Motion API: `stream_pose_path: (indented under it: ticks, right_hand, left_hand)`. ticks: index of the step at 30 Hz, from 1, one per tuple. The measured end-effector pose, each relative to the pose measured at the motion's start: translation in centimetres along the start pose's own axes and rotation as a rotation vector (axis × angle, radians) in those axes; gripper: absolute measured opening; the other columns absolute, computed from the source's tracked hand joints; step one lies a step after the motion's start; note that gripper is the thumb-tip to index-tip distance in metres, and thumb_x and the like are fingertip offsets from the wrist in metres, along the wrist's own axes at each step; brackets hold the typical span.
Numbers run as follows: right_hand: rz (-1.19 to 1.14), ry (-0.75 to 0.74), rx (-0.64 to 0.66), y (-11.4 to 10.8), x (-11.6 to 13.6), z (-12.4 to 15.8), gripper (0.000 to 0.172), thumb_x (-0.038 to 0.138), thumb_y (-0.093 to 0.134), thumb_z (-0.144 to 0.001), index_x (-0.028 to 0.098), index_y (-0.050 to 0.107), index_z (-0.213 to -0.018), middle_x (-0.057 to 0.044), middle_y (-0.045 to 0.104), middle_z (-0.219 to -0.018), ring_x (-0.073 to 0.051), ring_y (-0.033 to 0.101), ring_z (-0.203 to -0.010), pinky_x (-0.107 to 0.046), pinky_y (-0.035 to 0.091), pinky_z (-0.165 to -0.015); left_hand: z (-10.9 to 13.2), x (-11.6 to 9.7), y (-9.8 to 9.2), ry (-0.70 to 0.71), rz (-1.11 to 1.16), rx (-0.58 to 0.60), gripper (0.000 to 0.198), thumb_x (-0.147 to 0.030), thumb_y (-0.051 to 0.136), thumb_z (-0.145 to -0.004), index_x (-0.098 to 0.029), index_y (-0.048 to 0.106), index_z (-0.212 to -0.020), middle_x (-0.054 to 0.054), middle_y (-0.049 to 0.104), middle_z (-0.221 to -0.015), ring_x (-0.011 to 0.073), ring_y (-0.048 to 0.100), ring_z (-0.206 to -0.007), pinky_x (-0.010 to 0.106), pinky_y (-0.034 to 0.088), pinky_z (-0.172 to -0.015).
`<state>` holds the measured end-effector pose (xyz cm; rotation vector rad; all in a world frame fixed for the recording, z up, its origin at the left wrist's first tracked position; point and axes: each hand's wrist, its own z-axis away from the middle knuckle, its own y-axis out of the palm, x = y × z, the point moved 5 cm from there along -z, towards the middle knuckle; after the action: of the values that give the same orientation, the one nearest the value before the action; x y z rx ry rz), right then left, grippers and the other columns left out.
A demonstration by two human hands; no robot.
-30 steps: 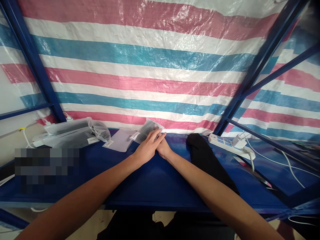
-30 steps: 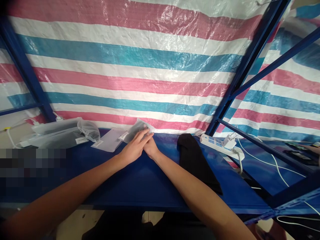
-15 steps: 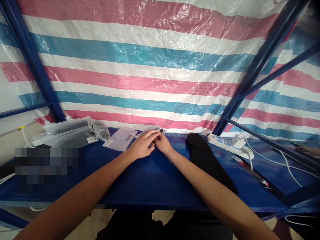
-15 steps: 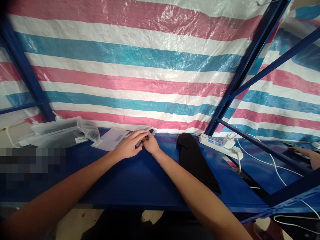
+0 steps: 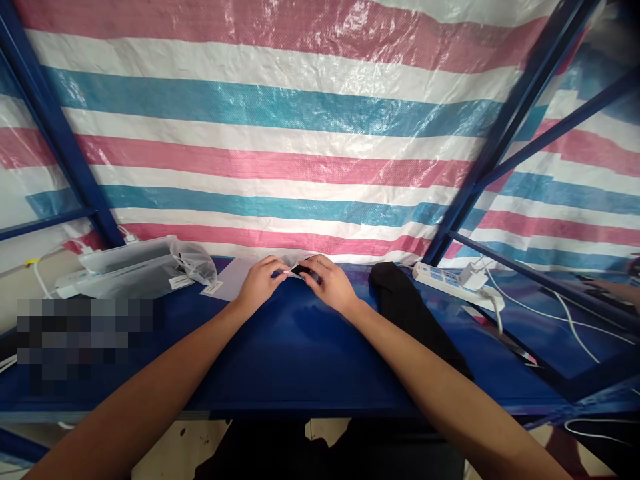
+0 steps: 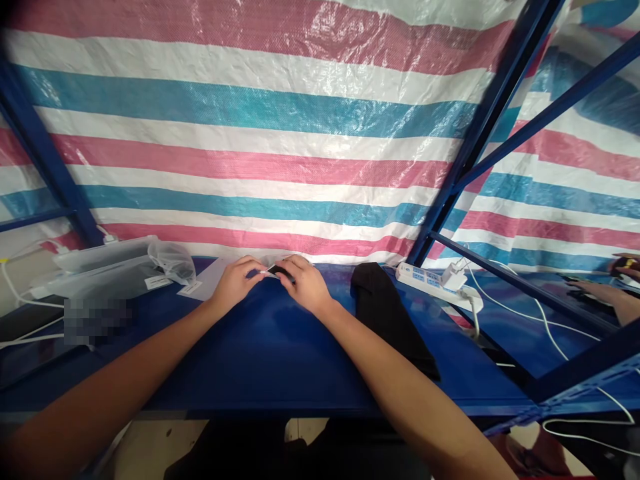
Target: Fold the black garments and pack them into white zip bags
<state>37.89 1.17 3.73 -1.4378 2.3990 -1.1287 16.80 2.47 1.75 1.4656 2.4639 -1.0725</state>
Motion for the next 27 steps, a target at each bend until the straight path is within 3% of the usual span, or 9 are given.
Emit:
stream_pose_path:
  ticks: [3,10,13,20,27]
  right_hand:
    - [-0.018,-0.1,0.042,0.5,0.7,0.1,0.034,0.039,0.062,-0.111,0.03,0.073,-0.142,-0.01,0.072,-0.124,-0.026,0.07,-0.117,-0.04,0.062,-0.099]
    - [-0.039,-0.104,0.097,1.0,0.4,0.1,0.031,0.048,0.058,-0.112,0.032,0.082,-0.123,-0.009,0.074,-0.114,-0.028,0.07,-0.11,-0.043,0.062,-0.093]
    - [-0.01,-0.12,0.141,0.8,0.5,-0.1,0.034,0.045,0.051,-0.115,0.03,0.08,-0.122,-0.01,0.074,-0.115,-0.028,0.069,-0.111,-0.044,0.06,-0.096]
    - [0.03,-0.182,0.145,0.6,0.2,-0.1,0.028,0.044,0.056,-0.113,0.027,0.077,-0.121,-0.01,0.072,-0.116,-0.028,0.069,-0.109,-0.043,0.058,-0.095]
    - [0.087,-0.185,0.108,0.4,0.7,0.0,0.026,0.035,0.047,-0.116,0.022,0.069,-0.122,-0.013,0.068,-0.117,-0.028,0.066,-0.107,-0.043,0.058,-0.091]
  left_hand:
    - [0.1,-0.4,0.1,0.017,-0.04,0.012,0.012,-0.03,0.069,-0.104,-0.026,0.08,-0.101,0.004,0.078,-0.108,0.0216,0.076,-0.097,0.034,0.059,-0.087]
    - [0.2,-0.8,0.6,0.113,-0.243,0.091,0.019,-0.039,0.07,-0.105,-0.026,0.078,-0.095,0.003,0.081,-0.097,0.0205,0.075,-0.087,0.032,0.056,-0.08]
    - [0.1,-0.9,0.9,0.156,-0.198,0.166,0.022,-0.039,0.062,-0.109,-0.026,0.079,-0.102,0.004,0.081,-0.104,0.0216,0.076,-0.095,0.034,0.058,-0.088]
    - [0.1,-1.4,0.9,0.169,-0.031,0.204,0.027,-0.033,0.053,-0.112,-0.027,0.079,-0.117,0.005,0.079,-0.117,0.022,0.076,-0.106,0.036,0.059,-0.1]
    - [0.1,-1.3,0.9,0.096,-0.03,0.134,0.022,-0.036,0.059,-0.11,-0.027,0.077,-0.12,0.007,0.078,-0.124,0.0233,0.076,-0.111,0.038,0.059,-0.102]
